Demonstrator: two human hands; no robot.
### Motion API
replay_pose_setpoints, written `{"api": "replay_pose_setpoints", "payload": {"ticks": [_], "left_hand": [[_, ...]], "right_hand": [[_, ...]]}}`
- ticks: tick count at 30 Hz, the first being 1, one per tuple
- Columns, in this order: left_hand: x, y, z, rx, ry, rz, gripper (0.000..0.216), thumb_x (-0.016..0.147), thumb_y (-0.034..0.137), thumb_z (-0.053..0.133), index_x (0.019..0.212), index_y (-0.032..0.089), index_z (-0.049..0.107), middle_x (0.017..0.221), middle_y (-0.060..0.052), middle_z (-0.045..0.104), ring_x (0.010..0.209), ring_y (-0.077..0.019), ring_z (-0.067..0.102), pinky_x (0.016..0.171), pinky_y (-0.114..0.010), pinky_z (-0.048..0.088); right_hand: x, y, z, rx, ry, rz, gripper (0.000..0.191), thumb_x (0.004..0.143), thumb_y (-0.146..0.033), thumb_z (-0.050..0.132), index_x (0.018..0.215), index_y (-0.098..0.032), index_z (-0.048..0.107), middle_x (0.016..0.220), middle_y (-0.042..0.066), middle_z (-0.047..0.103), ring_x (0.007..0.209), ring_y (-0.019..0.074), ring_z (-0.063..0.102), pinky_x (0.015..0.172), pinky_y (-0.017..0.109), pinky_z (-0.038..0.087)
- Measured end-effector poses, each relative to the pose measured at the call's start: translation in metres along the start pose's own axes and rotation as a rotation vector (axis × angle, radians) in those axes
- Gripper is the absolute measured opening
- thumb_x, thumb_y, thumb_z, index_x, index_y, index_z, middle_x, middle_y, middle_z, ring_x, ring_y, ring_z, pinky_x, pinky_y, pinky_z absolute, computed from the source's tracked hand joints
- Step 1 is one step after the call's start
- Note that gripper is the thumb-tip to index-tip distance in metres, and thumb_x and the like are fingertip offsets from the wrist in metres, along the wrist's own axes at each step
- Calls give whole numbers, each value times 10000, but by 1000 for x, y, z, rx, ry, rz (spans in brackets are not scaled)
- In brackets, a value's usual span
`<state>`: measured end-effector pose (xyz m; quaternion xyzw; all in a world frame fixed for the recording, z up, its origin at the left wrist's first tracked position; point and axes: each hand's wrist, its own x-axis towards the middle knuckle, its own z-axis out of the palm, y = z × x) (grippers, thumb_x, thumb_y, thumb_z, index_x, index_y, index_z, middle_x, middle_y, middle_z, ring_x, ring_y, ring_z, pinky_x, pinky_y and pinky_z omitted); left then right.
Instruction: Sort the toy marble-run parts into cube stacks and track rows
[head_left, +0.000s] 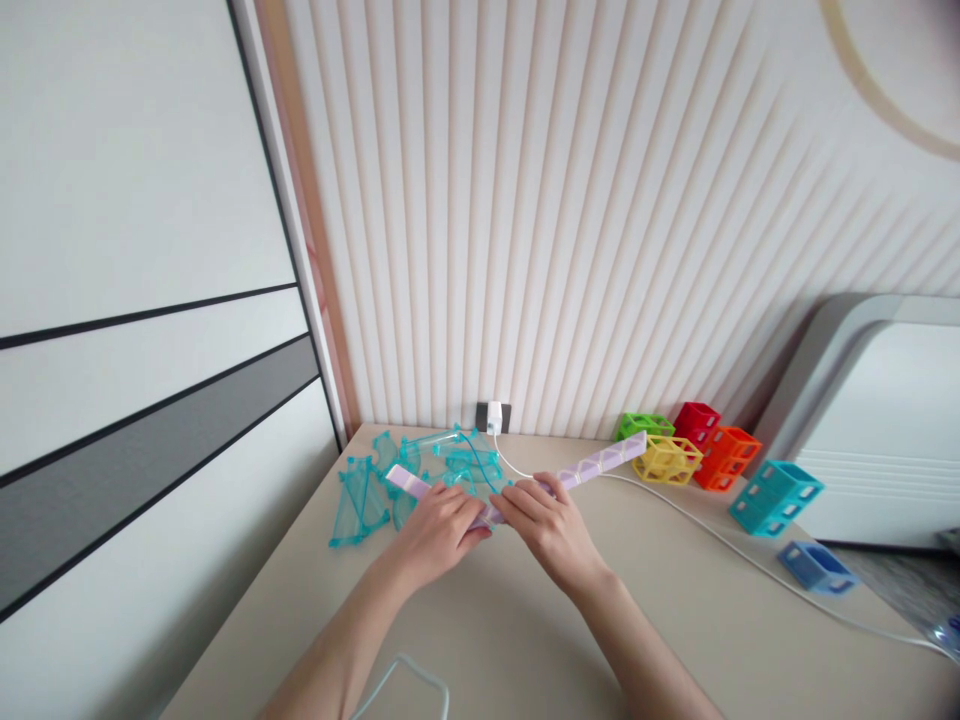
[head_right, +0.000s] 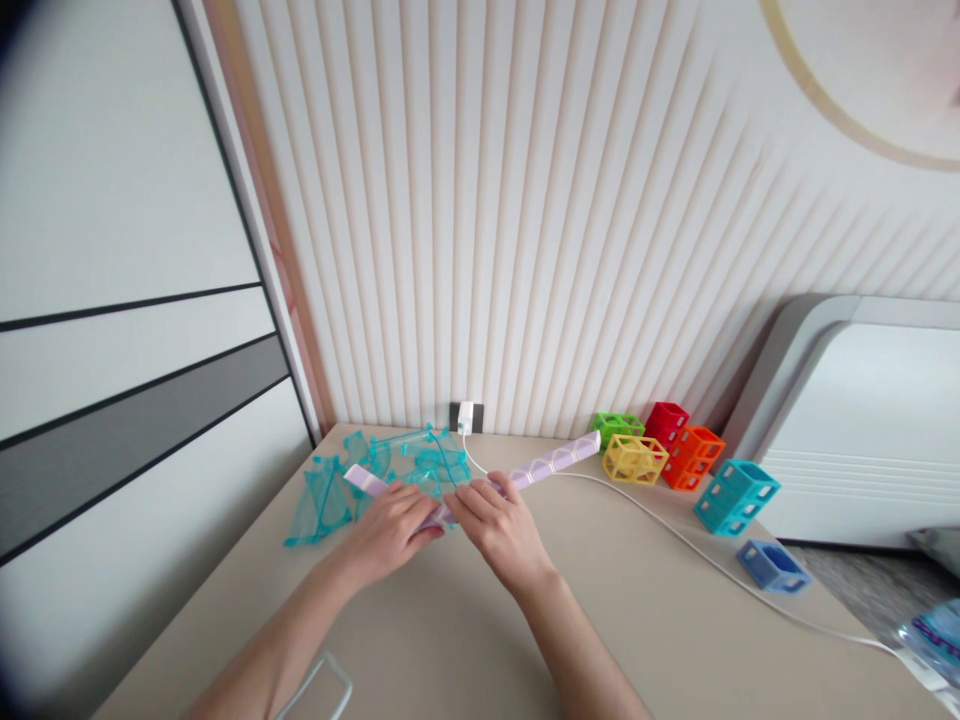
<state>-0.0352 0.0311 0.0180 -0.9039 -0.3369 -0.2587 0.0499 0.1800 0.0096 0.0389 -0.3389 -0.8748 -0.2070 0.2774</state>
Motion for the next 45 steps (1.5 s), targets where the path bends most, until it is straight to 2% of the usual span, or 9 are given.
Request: {"api": "replay_pose_setpoints", "payload": {"ticks": [4, 9, 16, 21, 30, 34, 37, 40, 45], "left_hand": [[1, 0, -2, 51, 48, 14, 149, 946, 319, 600, 883, 187, 578, 804, -32, 667, 816, -246, 635, 769, -386, 430], [3, -1, -4, 91, 141, 36, 167, 981, 333, 535, 991, 174, 584, 818, -35, 661, 802, -239, 614, 742, -374, 410], [3, -2, -4, 170, 272, -10, 171, 1003, 309, 491, 1075, 188, 588, 876, -44, 690, 790, -229, 605, 732, -371, 382], [3, -2, -1, 194, 321, -73, 169, 992, 315, 513, 1054, 180, 594, 856, -51, 686, 788, -238, 602, 726, -368, 394], [3, 2, 4, 138, 358, -89, 189, 992, 337, 521, 1096, 191, 581, 865, -42, 698, 795, -218, 609, 740, -354, 416], [2, 4, 3, 147, 378, -99, 186, 979, 288, 549, 1145, 208, 580, 918, -50, 716, 824, -224, 623, 773, -365, 420], [0, 3, 2, 148, 454, -149, 190, 972, 224, 541, 1157, 212, 585, 965, -65, 722, 871, -239, 634, 829, -395, 418], [-3, 0, 1, 145, 538, -226, 194, 962, 179, 520, 1138, 211, 594, 1004, -84, 716, 923, -256, 638, 880, -423, 410], [-5, -4, 3, 163, 607, -241, 179, 962, 173, 525, 1120, 220, 593, 1018, -84, 713, 948, -255, 646, 875, -421, 414]], "right_hand": [[1, 0, 3, 11, -54, 65, 198, 1033, -240, 476, 1128, -189, 642, 912, 54, 715, 863, 185, 643, 845, 364, 406], [-2, -1, 9, 51, -44, 100, 353, 1001, -367, 525, 1248, -122, 586, 921, 87, 708, 786, 205, 648, 726, 345, 462], [-5, -2, 15, 76, 16, 165, 372, 1020, -254, 485, 1382, -166, 485, 1090, 112, 700, 946, 227, 666, 808, 358, 511], [-6, -1, 18, 117, 39, 263, 276, 1024, -247, 455, 1273, -180, 553, 1081, 117, 717, 916, 231, 679, 792, 363, 525], [-3, -11, 9, 239, -44, 455, 340, 1036, -348, 416, 1297, -185, 561, 1035, 107, 751, 805, 214, 743, 661, 264, 541], [-3, -12, 9, 246, -29, 468, 410, 1031, -319, 424, 1420, -193, 465, 1121, 115, 738, 870, 224, 747, 684, 269, 551], [-5, -12, 13, 236, -9, 465, 500, 1016, -338, 454, 1487, -192, 370, 1147, 120, 727, 844, 222, 743, 637, 265, 538], [-7, -12, 17, 239, 15, 467, 440, 1012, -347, 453, 1421, -187, 438, 1104, 111, 735, 799, 203, 730, 626, 251, 511], [-5, -21, 16, 403, -30, 504, 241, 1023, -321, 419, 1139, -180, 576, 805, 45, 729, 648, 180, 685, 566, 225, 427]]}}
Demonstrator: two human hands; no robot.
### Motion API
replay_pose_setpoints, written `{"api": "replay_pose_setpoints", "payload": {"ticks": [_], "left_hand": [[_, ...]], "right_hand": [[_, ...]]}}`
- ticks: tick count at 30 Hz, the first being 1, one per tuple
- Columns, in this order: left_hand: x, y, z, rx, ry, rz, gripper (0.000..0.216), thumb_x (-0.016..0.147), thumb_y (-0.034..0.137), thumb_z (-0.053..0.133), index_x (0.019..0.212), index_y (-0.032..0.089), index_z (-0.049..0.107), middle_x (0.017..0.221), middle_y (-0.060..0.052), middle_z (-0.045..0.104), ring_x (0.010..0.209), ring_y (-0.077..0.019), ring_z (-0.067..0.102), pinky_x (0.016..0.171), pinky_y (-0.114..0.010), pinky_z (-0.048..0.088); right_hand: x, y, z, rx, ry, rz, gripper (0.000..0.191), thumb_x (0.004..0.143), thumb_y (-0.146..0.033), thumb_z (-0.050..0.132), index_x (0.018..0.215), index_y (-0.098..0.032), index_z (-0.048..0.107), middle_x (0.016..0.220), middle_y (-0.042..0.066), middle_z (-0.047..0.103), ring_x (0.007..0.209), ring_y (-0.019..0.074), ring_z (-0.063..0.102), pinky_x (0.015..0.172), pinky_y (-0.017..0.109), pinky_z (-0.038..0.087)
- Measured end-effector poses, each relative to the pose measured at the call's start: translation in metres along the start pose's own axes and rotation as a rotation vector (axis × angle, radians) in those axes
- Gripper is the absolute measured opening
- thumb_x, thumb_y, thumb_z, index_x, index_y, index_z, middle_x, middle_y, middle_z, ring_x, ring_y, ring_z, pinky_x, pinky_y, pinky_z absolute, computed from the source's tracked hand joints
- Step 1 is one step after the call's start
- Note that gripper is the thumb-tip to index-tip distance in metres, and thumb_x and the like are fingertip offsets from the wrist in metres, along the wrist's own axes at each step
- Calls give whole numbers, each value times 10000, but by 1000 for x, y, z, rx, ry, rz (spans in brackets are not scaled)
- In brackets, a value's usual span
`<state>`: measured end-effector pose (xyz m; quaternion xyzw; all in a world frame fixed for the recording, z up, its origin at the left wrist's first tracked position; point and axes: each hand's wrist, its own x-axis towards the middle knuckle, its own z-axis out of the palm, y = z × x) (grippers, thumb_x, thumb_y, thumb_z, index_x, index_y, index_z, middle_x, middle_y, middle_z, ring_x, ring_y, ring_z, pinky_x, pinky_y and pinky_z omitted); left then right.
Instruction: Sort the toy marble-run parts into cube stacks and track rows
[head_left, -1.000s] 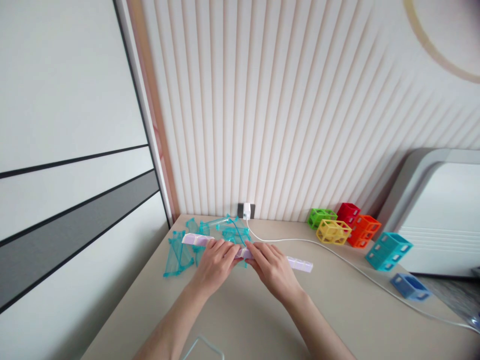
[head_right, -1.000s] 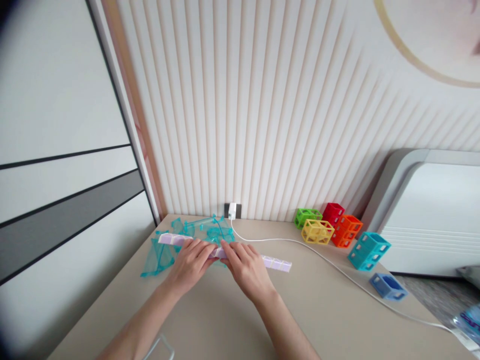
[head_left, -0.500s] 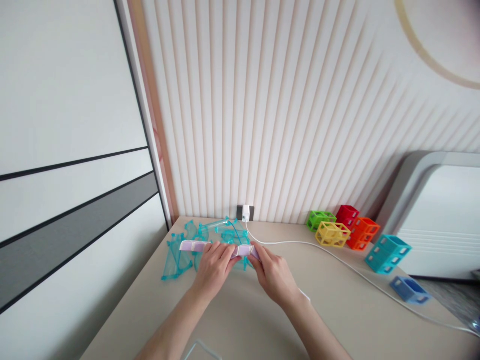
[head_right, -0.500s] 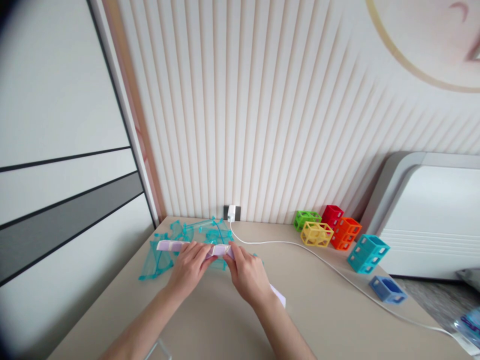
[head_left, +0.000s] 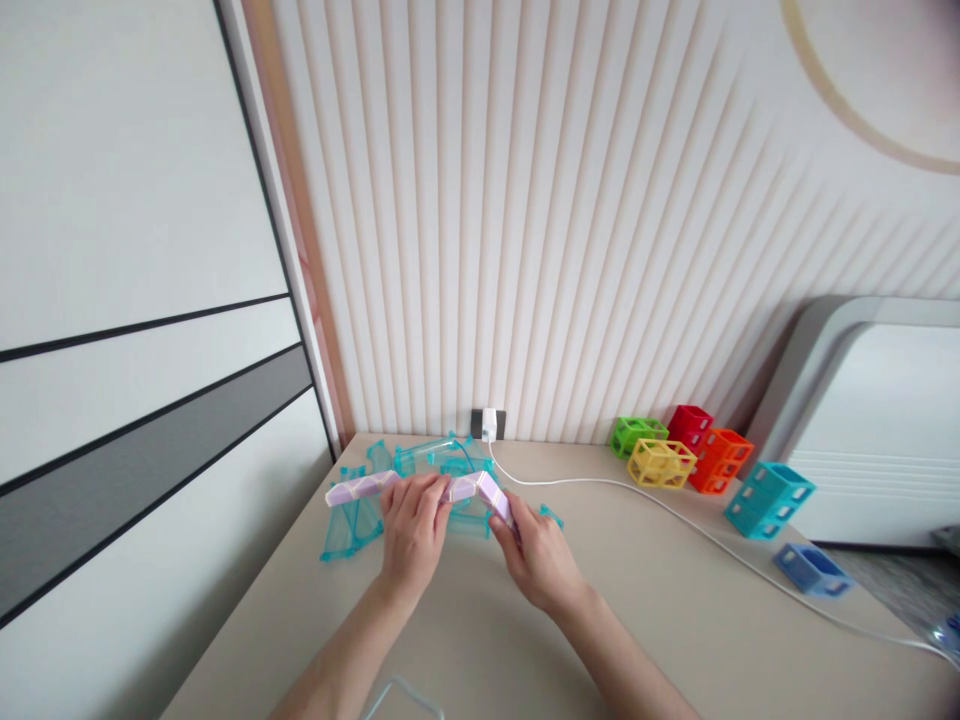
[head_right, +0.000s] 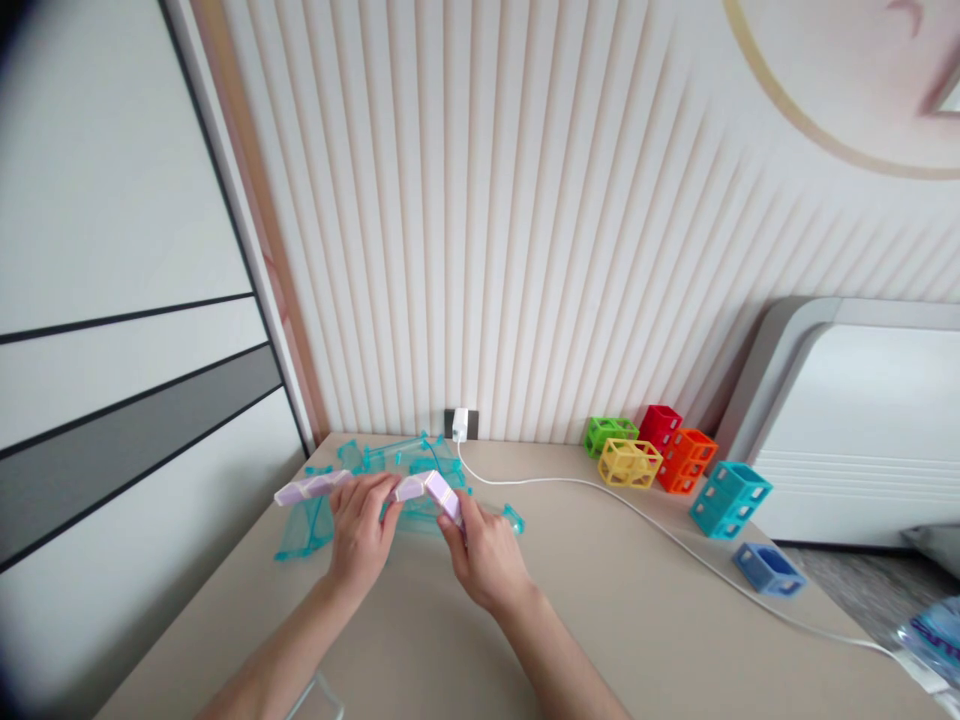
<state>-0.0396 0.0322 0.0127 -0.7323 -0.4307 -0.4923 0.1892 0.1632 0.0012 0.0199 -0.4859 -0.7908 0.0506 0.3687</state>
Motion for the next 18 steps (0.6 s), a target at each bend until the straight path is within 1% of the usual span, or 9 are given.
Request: {"api": "replay_pose_setpoints", "payload": {"ticks": [3, 5, 7, 9, 11, 12, 14, 16, 18], "left_hand": [[1, -1, 1, 16, 15, 15, 190, 956, 180, 550, 1138, 216, 591, 1025, -87, 712, 955, -254, 647, 882, -423, 425], [2, -1, 1, 15, 35, 44, 254, 941, 179, 578, 1192, 211, 582, 1079, -108, 695, 1019, -267, 639, 921, -435, 437], [0, 1, 1, -13, 68, 122, 352, 910, 167, 617, 1255, 208, 562, 1137, -129, 671, 1097, -281, 623, 971, -447, 445], [-2, 6, 0, -74, 81, 251, 416, 887, 152, 635, 1287, 222, 549, 1142, -121, 671, 1108, -270, 630, 997, -435, 455], [-5, 12, 0, -154, 32, 347, 422, 897, 159, 609, 1306, 236, 538, 1114, -103, 687, 1064, -244, 652, 980, -403, 475], [-6, 15, 0, -194, -14, 348, 421, 910, 174, 587, 1323, 231, 526, 1108, -103, 690, 1047, -239, 656, 964, -395, 485], [-8, 21, 3, -268, -119, 243, 443, 938, 206, 542, 1377, 208, 482, 1130, -122, 681, 1061, -251, 644, 944, -409, 499], [-10, 25, 8, -369, -206, 69, 474, 956, 247, 517, 1420, 198, 436, 1189, -142, 655, 1098, -268, 620, 945, -441, 511], [-12, 27, 13, -525, -249, -131, 457, 970, 309, 500, 1411, 203, 444, 1207, -147, 642, 1061, -258, 628, 914, -441, 539]], "right_hand": [[-2, -6, 2, 123, -34, 66, 235, 1023, -354, 417, 985, -195, 585, 705, 13, 674, 586, 167, 639, 537, 222, 386], [-2, -7, 5, 176, -9, 119, 254, 1017, -383, 419, 965, -197, 586, 696, 11, 656, 586, 169, 620, 544, 229, 379], [0, -7, 9, 241, 56, 198, 293, 1009, -427, 417, 986, -195, 594, 711, 17, 649, 607, 173, 603, 562, 238, 389], [3, -6, 11, 360, 133, 309, 359, 994, -499, 420, 992, -189, 602, 719, 14, 630, 603, 159, 567, 552, 238, 394], [7, -6, 10, 559, 175, 443, 447, 964, -595, 422, 990, -183, 594, 664, -20, 561, 501, 119, 482, 464, 224, 350], [9, -7, 9, 687, 167, 506, 489, 942, -641, 427, 998, -182, 586, 634, -44, 514, 440, 96, 425, 411, 217, 308], [12, -8, 6, 963, 79, 599, 552, 897, -707, 449, 1020, -182, 568, 595, -86, 433, 348, 59, 316, 341, 207, 229], [13, -10, 2, 1191, -91, 655, 573, 861, -729, 498, 1021, -183, 565, 582, -104, 412, 313, 36, 266, 318, 195, 209], [11, -12, 0, 1330, -276, 696, 562, 842, -722, 541, 993, -182, 572, 570, -109, 422, 302, 25, 255, 311, 184, 212]]}}
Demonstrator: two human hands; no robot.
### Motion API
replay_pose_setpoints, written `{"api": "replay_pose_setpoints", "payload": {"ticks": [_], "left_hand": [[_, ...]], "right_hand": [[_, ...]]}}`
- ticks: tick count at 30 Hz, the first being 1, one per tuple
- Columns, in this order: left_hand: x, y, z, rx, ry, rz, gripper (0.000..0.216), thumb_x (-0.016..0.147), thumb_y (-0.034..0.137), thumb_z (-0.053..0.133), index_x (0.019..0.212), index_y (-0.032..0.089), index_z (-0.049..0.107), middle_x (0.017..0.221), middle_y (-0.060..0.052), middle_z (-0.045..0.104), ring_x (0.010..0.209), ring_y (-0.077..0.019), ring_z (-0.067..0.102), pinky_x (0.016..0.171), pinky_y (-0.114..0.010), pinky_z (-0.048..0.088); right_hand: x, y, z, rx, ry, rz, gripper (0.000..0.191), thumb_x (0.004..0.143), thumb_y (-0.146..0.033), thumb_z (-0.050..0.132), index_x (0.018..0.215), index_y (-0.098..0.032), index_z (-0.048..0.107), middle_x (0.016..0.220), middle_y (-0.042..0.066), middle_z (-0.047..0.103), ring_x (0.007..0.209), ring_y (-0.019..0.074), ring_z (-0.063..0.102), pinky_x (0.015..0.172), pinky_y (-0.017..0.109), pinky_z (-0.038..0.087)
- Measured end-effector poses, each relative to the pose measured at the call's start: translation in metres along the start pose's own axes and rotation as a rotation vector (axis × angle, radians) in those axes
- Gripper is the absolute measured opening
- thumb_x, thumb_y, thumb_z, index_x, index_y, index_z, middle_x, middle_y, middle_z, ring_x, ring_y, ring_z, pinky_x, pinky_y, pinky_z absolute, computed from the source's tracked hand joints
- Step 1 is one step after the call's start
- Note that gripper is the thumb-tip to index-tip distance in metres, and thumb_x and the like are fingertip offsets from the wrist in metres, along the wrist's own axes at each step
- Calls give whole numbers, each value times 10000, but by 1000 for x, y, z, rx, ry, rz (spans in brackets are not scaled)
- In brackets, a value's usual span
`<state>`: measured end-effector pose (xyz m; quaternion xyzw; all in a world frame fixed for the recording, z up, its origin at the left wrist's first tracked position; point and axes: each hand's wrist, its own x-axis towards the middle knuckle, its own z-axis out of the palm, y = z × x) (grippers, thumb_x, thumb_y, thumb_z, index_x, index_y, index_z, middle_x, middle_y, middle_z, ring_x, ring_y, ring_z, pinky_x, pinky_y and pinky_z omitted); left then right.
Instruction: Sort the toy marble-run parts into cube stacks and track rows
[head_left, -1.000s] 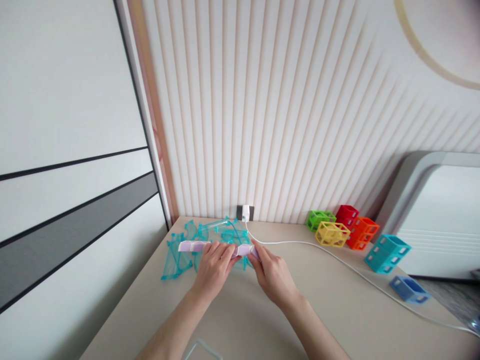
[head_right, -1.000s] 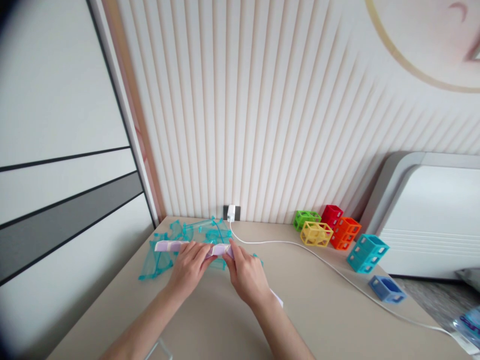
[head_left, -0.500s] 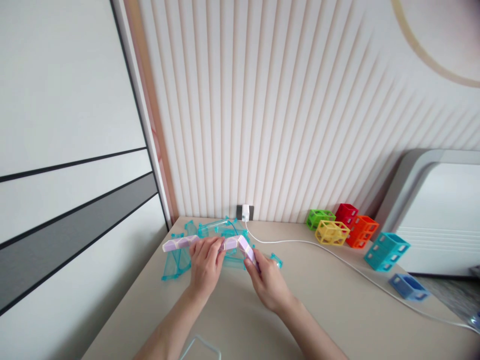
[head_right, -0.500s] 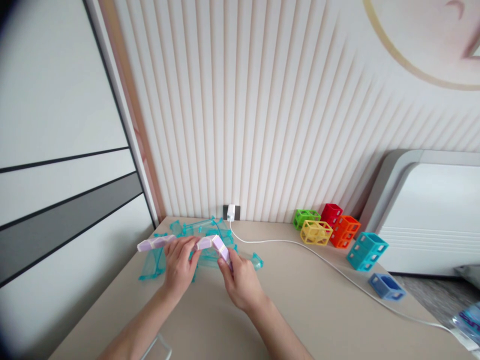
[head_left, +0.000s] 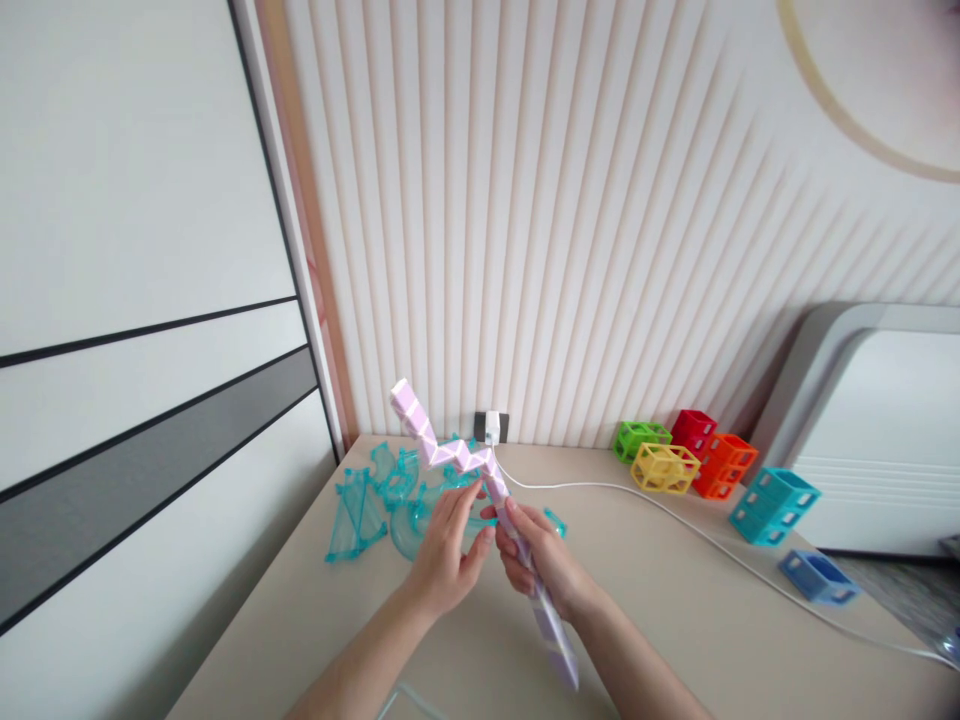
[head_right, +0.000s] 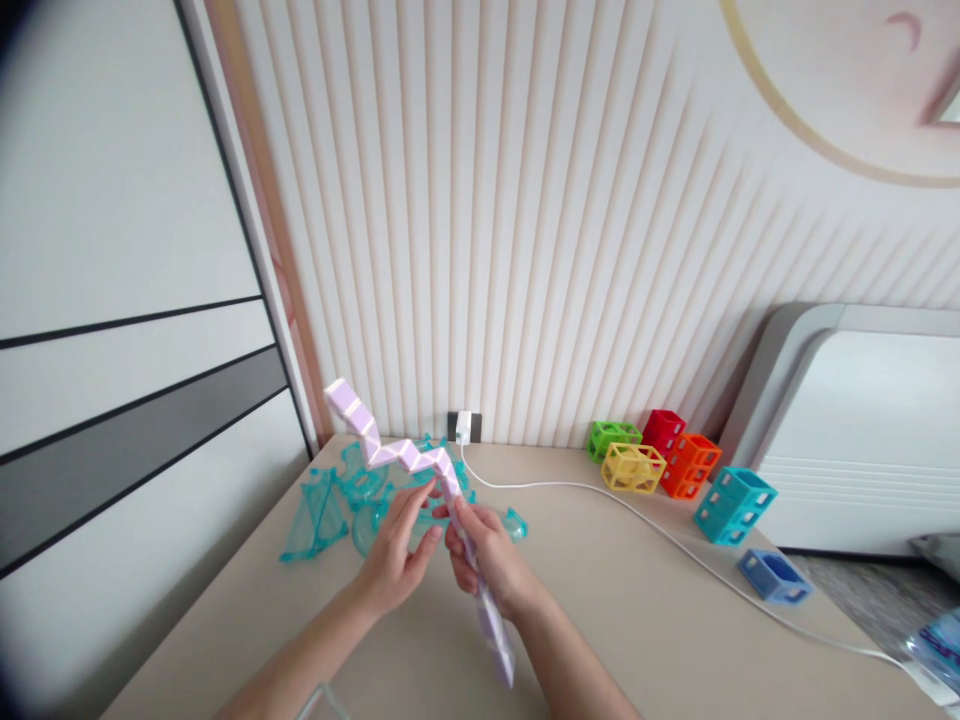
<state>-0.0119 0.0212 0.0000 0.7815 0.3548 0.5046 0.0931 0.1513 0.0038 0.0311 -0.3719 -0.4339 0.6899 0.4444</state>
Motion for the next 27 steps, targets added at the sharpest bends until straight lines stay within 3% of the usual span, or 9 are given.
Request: {"api": "replay_pose_setpoints", "payload": {"ticks": [4, 6, 10, 16, 21, 25, 27], "left_hand": [[1, -3, 5, -421, 33, -403, 389, 974, 441, 481, 1277, 208, 553, 1114, -111, 674, 874, -197, 663, 733, -334, 581], [4, -2, 4, -574, 26, -517, 431, 944, 508, 511, 1247, 209, 576, 1102, -98, 682, 799, -178, 661, 643, -295, 567], [9, -1, 3, -667, 52, -599, 518, 849, 592, 606, 1165, 182, 629, 953, -77, 719, 816, -210, 681, 684, -317, 572], [6, -10, 6, -603, 62, -630, 483, 832, 556, 647, 1141, 185, 639, 983, -80, 737, 926, -253, 701, 839, -387, 563], [10, -8, 6, -605, 106, -672, 496, 790, 602, 671, 1062, 188, 637, 851, -52, 738, 787, -234, 711, 708, -355, 574], [13, -1, 6, -634, 99, -685, 460, 792, 610, 671, 957, 183, 635, 716, -20, 707, 643, -193, 678, 639, -323, 556], [13, 1, 5, -645, 85, -683, 420, 823, 597, 647, 901, 185, 630, 680, -17, 697, 618, -188, 665, 618, -313, 542]], "right_hand": [[-4, 3, 0, 54, -199, 203, 541, 846, -694, 566, 987, -173, 596, 535, -118, 412, 288, 18, 250, 299, 166, 192], [-4, 6, 0, 43, -263, 243, 539, 863, -681, 556, 1017, -167, 609, 535, -117, 415, 298, 16, 244, 298, 159, 200], [-2, 7, -1, -125, -195, 153, 560, 876, -690, 531, 1048, -163, 609, 565, -113, 432, 317, 14, 279, 305, 154, 231], [3, 9, -4, -432, -36, 120, 594, 845, -754, 487, 939, -177, 594, 541, -110, 417, 321, 31, 289, 310, 168, 207], [7, 10, -6, -670, 113, -112, 540, 910, -674, 449, 708, -186, 561, 499, -73, 392, 397, 65, 330, 382, 196, 247], [2, 5, -4, -911, 207, -367, 468, 984, -511, 419, 785, -177, 679, 598, -4, 568, 533, 124, 494, 499, 216, 356], [-2, 3, -3, -1004, 253, -462, 380, 995, -449, 430, 988, -189, 707, 673, 19, 659, 586, 155, 580, 552, 226, 402]]}}
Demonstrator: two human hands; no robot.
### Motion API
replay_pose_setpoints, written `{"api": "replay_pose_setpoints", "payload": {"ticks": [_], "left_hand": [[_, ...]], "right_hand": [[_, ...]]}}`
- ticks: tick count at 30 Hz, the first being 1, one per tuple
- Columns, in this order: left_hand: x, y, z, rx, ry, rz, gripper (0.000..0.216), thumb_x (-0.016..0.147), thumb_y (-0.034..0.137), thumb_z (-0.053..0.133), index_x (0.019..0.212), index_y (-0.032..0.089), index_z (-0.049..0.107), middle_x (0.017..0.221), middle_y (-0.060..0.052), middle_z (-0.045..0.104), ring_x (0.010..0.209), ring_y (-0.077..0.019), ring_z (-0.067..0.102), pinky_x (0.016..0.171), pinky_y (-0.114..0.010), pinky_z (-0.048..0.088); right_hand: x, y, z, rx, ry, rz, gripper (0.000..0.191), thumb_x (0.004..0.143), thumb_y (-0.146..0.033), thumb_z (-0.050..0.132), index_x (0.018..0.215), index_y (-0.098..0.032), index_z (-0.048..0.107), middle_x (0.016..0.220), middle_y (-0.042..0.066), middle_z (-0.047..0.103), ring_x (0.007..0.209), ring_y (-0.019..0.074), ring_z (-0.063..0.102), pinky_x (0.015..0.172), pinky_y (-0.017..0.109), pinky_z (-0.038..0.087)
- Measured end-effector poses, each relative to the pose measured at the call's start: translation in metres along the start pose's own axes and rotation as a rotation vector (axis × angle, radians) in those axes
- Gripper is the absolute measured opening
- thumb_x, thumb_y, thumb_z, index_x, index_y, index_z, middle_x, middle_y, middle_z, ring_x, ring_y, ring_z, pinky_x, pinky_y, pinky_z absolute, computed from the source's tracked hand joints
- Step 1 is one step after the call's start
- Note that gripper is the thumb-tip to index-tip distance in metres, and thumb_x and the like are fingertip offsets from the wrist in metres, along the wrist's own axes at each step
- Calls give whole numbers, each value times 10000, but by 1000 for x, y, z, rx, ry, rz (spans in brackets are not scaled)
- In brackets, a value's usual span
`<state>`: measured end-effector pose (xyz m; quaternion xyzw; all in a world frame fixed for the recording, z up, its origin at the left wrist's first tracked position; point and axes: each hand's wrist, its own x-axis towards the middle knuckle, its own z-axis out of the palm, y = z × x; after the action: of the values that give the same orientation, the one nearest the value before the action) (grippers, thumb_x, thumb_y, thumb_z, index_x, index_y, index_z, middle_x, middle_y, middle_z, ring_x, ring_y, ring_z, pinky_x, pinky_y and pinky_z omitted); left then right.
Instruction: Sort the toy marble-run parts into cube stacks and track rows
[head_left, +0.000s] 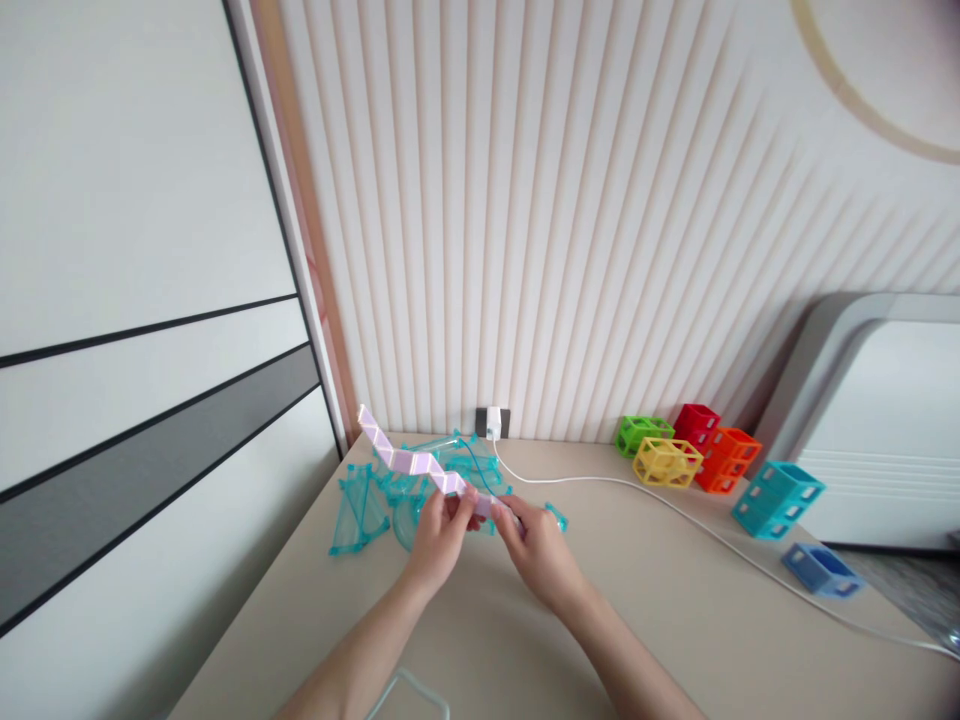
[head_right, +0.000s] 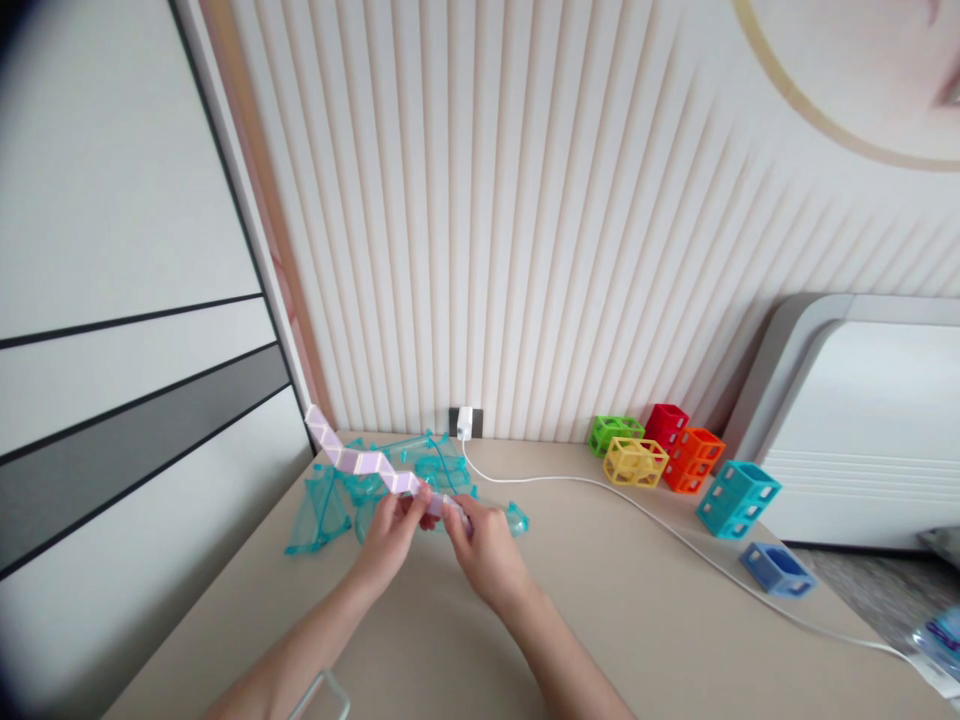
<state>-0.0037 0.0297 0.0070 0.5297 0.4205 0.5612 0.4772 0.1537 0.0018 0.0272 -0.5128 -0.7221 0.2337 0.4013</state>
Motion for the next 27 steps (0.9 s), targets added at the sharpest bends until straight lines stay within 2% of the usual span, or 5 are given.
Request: {"api": "replay_pose_setpoints", "payload": {"ticks": [4, 10, 14, 21, 27], "left_hand": [[-2, 0, 1, 33, -67, -19, 420, 885, 589, 568, 744, 195, 614, 570, -11, 654, 566, -183, 629, 578, -295, 496], [-7, -1, -1, -48, -201, -31, 480, 929, 550, 522, 632, 181, 593, 503, -1, 592, 509, -146, 575, 557, -263, 449], [-10, 5, -3, -157, -274, -47, 437, 919, 539, 549, 698, 166, 602, 536, 5, 589, 532, -139, 571, 568, -260, 456], [-7, 12, -7, -128, -50, 93, 493, 849, 552, 645, 1227, 239, 602, 1169, -76, 669, 1009, -228, 645, 866, -347, 519], [0, 1, -12, -180, -17, 51, 434, 870, 545, 628, 1134, 203, 677, 1035, -88, 738, 1048, -278, 659, 954, -397, 486]], "right_hand": [[-8, 3, -2, -209, 86, -133, 384, 997, -373, 458, 1331, -212, 558, 783, 40, 747, 590, 171, 665, 565, 226, 448], [-10, 11, -9, -432, 186, -662, 348, 1004, -270, 460, 1321, -156, 548, 811, 77, 754, 639, 158, 683, 593, 231, 483], [-9, 6, -13, -449, 219, -836, 394, 992, -286, 480, 1356, -135, 496, 687, 38, 706, 543, 160, 628, 538, 253, 467], [-9, 14, -5, -314, 315, -543, 395, 1002, -237, 432, 1380, -142, 497, 837, 83, 755, 629, 157, 681, 605, 235, 509], [-6, 16, -6, -351, 315, -533, 295, 1025, -296, 449, 1232, -153, 603, 809, 68, 745, 614, 142, 669, 602, 214, 479]]}}
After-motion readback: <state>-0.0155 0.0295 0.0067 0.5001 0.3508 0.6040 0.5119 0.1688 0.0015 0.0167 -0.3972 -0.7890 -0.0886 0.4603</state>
